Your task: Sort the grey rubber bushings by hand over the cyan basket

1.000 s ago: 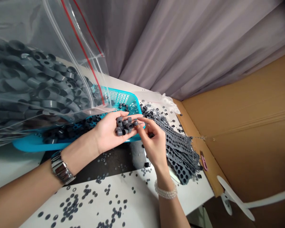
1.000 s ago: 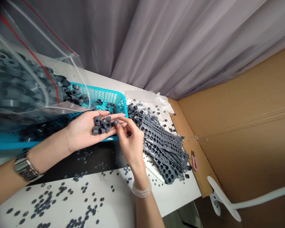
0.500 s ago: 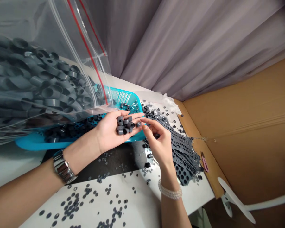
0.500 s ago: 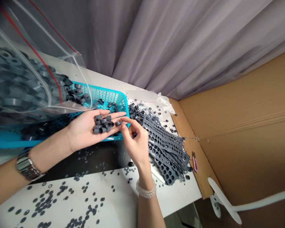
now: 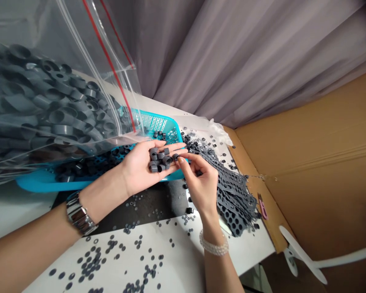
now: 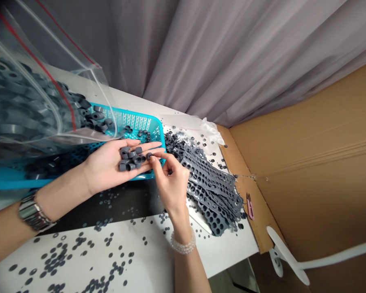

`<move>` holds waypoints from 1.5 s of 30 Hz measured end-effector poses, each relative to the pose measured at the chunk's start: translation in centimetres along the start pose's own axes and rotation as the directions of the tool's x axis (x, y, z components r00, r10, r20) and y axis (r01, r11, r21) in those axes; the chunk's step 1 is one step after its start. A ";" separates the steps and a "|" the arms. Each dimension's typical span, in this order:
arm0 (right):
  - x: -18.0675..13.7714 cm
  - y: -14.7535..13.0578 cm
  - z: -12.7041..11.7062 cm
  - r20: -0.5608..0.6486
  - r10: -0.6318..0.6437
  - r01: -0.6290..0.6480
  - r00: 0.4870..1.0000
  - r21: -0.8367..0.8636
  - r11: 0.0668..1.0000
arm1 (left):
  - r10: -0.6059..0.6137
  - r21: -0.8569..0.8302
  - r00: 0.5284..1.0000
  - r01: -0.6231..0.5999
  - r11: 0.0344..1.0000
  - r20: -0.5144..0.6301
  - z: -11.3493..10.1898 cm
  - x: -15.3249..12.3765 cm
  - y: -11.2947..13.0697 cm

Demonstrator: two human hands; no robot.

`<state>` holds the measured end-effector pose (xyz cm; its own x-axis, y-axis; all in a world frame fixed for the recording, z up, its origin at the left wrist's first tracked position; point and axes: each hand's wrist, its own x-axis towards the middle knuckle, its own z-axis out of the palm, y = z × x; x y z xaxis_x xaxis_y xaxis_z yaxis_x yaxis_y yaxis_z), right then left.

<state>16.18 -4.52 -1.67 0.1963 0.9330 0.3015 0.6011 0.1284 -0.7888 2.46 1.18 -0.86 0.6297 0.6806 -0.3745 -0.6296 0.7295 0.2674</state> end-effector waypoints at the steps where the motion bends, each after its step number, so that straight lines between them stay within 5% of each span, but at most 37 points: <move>1: 0.0 0.0 0.1 -0.004 0.020 -0.020 1.000 0.014 1.000 | -0.001 0.000 1.000 0.001 1.000 0.000 0.0 0.0 0.0; 4: 0.1 0.2 0.0 0.050 0.148 -0.156 0.988 0.234 0.960 | 0.004 0.001 1.000 -0.004 1.000 0.000 0.0 0.0 0.0; 9: 0.4 -0.1 -0.9 0.355 0.213 -0.409 0.910 0.688 0.599 | -0.029 0.028 0.999 0.028 0.999 0.029 -0.3 -0.1 0.2; 17: 0.3 -0.3 -1.3 0.484 0.175 -0.509 0.858 0.748 0.426 | -0.046 -0.002 0.998 0.046 0.999 0.053 -0.4 0.0 0.4; 22: 0.8 0.3 -1.5 0.552 0.235 -0.595 0.800 0.779 0.197 | -0.001 -0.066 1.000 0.002 0.998 0.028 -0.7 0.4 0.2; 25: 1.1 0.8 -1.6 0.559 0.262 -0.604 0.786 0.785 0.136 | -0.002 -0.082 0.998 0.007 0.997 0.066 -1.1 0.6 0.2; 29: 1.1 0.7 -1.3 0.506 0.328 -0.589 0.798 0.771 0.243 | -0.006 -0.074 0.999 0.009 0.997 0.041 -0.9 0.5 0.2; 35: 0.0 -0.3 0.1 0.173 0.284 -0.331 0.943 0.572 0.751 | -0.025 -0.003 0.999 0.025 1.000 -0.042 -0.5 0.4 0.1; 37: -0.4 -0.6 0.6 0.117 0.246 -0.272 0.962 0.440 0.856 | -0.020 0.014 0.999 0.021 1.000 -0.029 -0.5 0.5 0.1; 41: -0.7 -1.0 1.3 0.125 0.208 -0.237 0.970 0.319 0.917 | -0.014 0.029 0.999 0.015 0.999 -0.032 -0.6 0.6 0.1; 45: -0.6 -0.8 1.4 0.166 0.236 -0.284 0.957 0.400 0.871 | 0.003 0.031 0.999 -0.002 1.000 -0.042 -0.4 0.6 0.0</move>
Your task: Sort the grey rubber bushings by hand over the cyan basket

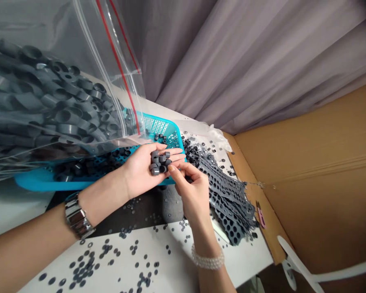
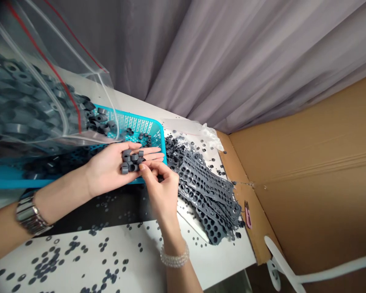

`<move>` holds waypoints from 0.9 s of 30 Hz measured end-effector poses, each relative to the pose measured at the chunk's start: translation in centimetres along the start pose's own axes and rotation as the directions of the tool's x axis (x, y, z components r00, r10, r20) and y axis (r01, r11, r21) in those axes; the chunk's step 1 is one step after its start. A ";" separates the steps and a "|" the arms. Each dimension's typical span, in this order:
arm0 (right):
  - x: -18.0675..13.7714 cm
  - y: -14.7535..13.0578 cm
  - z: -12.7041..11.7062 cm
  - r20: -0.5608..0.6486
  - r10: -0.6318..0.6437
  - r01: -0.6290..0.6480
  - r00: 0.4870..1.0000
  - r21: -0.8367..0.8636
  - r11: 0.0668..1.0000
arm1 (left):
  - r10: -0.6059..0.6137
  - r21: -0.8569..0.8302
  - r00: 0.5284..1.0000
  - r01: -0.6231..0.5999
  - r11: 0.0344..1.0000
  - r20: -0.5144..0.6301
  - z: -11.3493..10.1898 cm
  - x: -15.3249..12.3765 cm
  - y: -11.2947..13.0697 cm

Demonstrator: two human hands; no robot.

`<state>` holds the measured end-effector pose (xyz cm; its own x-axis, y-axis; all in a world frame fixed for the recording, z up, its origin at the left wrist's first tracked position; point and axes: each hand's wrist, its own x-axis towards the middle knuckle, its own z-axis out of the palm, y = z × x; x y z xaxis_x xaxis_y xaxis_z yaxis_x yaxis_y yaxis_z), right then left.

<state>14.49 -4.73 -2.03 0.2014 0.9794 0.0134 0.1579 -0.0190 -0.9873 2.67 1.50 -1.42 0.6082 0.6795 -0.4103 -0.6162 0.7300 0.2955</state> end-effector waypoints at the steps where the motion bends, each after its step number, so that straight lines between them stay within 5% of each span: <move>1: 0.1 0.1 -0.1 0.016 0.028 -0.029 0.999 0.076 0.997 | -0.002 -0.004 1.000 0.002 1.000 0.000 0.0 0.0 0.0; 8: 0.9 0.1 -1.6 0.181 0.168 -0.238 0.969 0.504 0.830 | -0.034 -0.083 0.999 0.037 0.996 0.029 -0.1 -0.1 0.1; 21: 1.1 0.4 -1.8 0.014 0.043 -0.045 0.999 0.444 0.895 | 0.057 0.007 0.998 -0.056 0.998 -0.033 0.7 -0.5 -0.6; 27: 1.2 0.0 -2.5 0.282 0.128 -0.301 0.951 0.742 0.599 | 0.028 0.049 0.999 -0.030 0.998 0.033 0.3 -0.4 -0.5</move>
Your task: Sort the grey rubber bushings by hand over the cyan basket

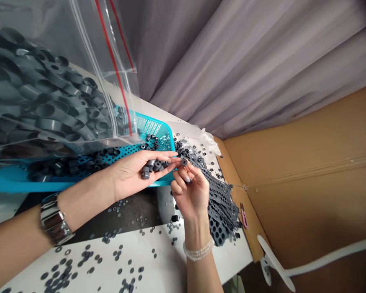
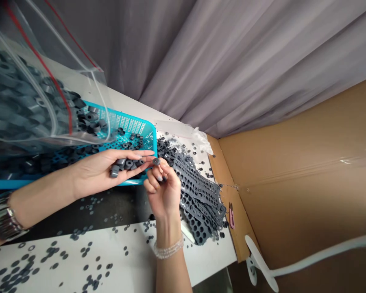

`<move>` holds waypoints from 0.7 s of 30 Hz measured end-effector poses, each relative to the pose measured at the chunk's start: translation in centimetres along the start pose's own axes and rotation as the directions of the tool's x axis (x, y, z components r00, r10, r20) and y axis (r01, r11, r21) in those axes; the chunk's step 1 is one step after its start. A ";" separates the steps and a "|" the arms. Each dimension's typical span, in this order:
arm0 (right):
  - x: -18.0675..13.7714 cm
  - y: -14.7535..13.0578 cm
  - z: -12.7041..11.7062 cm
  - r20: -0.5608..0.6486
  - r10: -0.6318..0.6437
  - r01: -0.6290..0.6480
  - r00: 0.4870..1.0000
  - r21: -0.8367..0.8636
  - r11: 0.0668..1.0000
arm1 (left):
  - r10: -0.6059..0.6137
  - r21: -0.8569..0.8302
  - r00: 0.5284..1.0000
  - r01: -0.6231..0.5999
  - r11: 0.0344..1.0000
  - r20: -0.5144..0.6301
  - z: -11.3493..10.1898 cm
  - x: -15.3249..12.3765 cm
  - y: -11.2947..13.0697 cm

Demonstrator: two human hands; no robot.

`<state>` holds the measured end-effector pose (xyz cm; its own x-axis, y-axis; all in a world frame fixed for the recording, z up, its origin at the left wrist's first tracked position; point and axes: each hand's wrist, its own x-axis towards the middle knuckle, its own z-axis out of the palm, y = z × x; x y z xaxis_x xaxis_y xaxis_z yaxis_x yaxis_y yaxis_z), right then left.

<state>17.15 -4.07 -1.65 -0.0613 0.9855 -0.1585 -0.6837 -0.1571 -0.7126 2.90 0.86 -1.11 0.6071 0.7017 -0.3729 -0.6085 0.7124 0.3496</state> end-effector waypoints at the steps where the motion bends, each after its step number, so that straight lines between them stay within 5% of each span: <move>1: 0.0 -0.1 -0.1 0.014 0.018 -0.019 1.000 0.043 0.999 | 0.008 -0.002 1.000 -0.008 1.000 0.004 -0.1 0.0 0.0; 8: -0.2 -0.2 -0.1 0.079 0.053 -0.065 0.995 0.158 0.985 | 0.042 -0.023 0.999 -0.042 0.999 0.013 -0.5 0.2 0.0; 14: -0.5 -0.9 -0.3 0.052 0.023 -0.026 0.998 0.063 0.998 | 0.039 -0.063 0.999 -0.037 0.997 0.030 -0.6 0.5 0.1; 18: -0.1 -1.8 -1.2 -0.098 -0.188 0.158 0.977 -0.253 0.954 | 0.013 -0.104 1.000 -0.013 0.995 -0.006 -0.4 0.4 0.2; 21: 0.7 -2.1 -2.8 -0.193 -0.466 0.227 0.863 -0.677 0.700 | 0.005 -0.170 1.000 -0.010 0.985 -0.028 -0.4 0.3 0.3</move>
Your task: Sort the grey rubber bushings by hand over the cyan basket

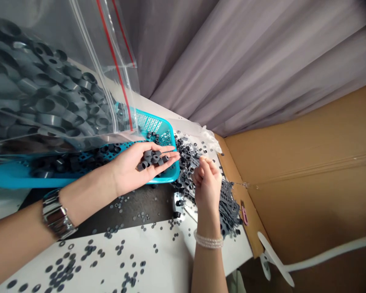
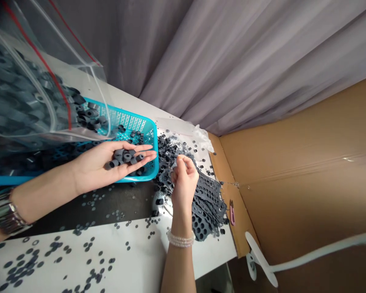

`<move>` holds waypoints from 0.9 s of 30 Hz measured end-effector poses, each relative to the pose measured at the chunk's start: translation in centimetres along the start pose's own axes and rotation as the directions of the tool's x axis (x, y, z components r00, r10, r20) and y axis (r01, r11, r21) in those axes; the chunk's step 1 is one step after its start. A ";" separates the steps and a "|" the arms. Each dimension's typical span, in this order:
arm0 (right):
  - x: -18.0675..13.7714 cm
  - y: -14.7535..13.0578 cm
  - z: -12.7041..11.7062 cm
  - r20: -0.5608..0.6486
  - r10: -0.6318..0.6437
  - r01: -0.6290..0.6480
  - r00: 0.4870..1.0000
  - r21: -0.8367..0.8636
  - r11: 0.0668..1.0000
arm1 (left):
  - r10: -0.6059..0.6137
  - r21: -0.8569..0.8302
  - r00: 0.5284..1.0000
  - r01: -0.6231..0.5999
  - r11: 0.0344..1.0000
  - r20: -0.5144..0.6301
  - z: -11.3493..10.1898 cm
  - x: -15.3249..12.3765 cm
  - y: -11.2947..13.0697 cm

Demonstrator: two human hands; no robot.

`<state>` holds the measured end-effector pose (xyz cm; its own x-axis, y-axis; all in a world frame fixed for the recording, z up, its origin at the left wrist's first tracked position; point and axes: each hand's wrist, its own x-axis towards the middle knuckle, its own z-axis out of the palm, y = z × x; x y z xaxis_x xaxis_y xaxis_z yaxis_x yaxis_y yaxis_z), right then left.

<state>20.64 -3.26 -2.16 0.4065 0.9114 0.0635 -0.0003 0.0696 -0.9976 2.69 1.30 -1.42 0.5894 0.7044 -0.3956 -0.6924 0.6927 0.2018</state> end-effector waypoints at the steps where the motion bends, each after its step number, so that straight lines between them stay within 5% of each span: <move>1: 0.3 0.4 -0.3 -0.024 -0.051 0.046 0.998 -0.182 0.982 | 0.003 -0.021 1.000 -0.003 1.000 0.000 0.0 0.0 0.0; 5: 1.0 1.6 -1.1 0.073 -0.106 0.128 0.992 -0.642 0.756 | -0.017 -0.057 1.000 0.018 0.998 0.007 -0.1 0.1 0.1; 13: 0.5 1.2 -0.6 0.062 -0.311 0.242 0.949 -0.772 0.588 | -0.066 -0.041 0.998 0.067 0.997 0.021 -0.4 0.2 0.2; 16: -0.4 0.4 0.2 0.064 -0.348 0.282 0.935 -0.728 0.625 | -0.062 -0.013 0.998 0.063 0.998 0.023 -0.4 0.2 0.2; 22: -2.6 -0.9 2.2 0.323 -0.212 0.363 0.922 -0.540 0.759 | -0.041 0.078 0.999 0.041 0.996 -0.004 0.0 -0.1 0.2; 27: -2.8 -0.4 2.8 0.312 -0.171 0.319 0.935 -0.523 0.790 | -0.036 0.108 0.999 0.036 0.993 -0.007 0.1 -0.2 0.1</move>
<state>16.99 -4.69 -1.89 0.0951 0.9665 0.2385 0.6077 0.1334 -0.7829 2.59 1.24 -1.19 0.6109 0.6783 -0.4084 -0.6217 0.7303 0.2830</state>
